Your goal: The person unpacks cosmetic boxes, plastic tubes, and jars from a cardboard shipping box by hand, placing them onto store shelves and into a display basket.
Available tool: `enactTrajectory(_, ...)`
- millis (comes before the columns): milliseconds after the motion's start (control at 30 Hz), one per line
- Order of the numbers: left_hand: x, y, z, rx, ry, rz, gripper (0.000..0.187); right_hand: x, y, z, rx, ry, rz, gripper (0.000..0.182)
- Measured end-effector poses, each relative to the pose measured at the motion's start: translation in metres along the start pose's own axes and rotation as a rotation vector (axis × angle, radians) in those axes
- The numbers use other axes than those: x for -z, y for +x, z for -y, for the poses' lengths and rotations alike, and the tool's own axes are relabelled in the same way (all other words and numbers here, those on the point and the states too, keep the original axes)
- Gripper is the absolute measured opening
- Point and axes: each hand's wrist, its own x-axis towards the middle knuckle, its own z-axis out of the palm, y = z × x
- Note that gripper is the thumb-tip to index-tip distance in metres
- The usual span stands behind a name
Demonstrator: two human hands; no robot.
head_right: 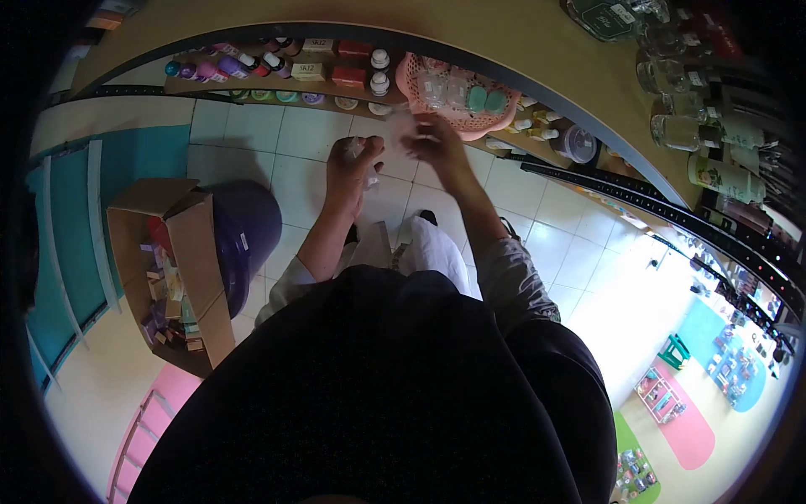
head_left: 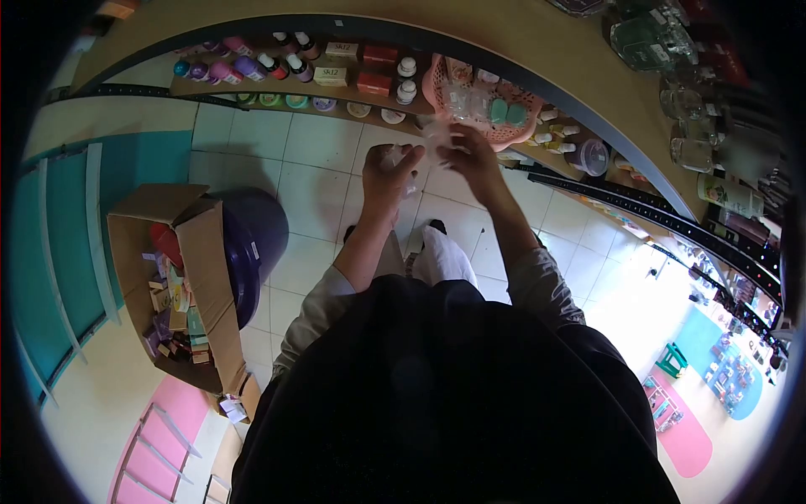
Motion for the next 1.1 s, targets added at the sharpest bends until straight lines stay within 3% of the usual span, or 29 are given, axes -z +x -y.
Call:
enactTrajectory(67,0.004,-0.004,-0.009,0.016,0.031,-0.033,0.044,0.021,0.018,-0.004,0.079,-0.035,-0.188,0.046)
enactTrajectory(167,0.019,0.004,0.002,0.013,0.208,-0.080,0.043,0.077,0.071,-0.045,0.144,-0.322,-0.423,0.049)
enactTrajectory(267,0.020,-0.002,0.000,0.108,0.032,-0.118,0.037,0.077,0.087,-0.031,0.305,-0.695,-0.512,0.053)
enactTrajectory(367,0.035,0.001,0.023,0.088,-0.150,-0.084,0.041,0.086,0.112,-0.042,0.359,-0.849,-0.520,0.049)
enactTrajectory(467,0.035,0.001,0.027,0.068,-0.069,-0.059,0.052,0.091,0.126,-0.049,0.406,-1.095,-0.510,0.045)
enactTrajectory(567,0.029,-0.001,0.025,0.052,-0.005,-0.067,0.054,0.082,0.125,-0.039,0.242,-1.069,-0.517,0.042)
enactTrajectory(667,0.028,-0.002,0.026,0.032,0.039,-0.062,0.056,0.077,0.122,-0.034,0.232,-1.252,-0.497,0.040)
enactTrajectory(767,0.018,-0.007,0.016,0.001,-0.021,-0.084,0.048,0.091,0.133,-0.056,0.503,-1.459,-0.628,0.031)
enactTrajectory(867,0.019,-0.003,0.016,0.028,-0.034,-0.052,0.042,0.059,0.099,-0.021,0.810,-1.224,-0.635,0.022)
enactTrajectory(933,0.012,-0.003,0.014,0.006,-0.070,-0.059,0.039,0.030,0.061,-0.017,0.477,-0.892,-0.311,0.031)
enactTrajectory(1000,0.007,-0.002,0.014,-0.027,-0.081,-0.029,0.038,0.000,0.022,-0.023,0.295,-0.459,0.009,0.031)
enactTrajectory(1100,0.002,0.004,0.022,-0.102,-0.023,0.059,0.042,-0.022,-0.018,-0.016,0.221,-0.234,-0.005,0.034)
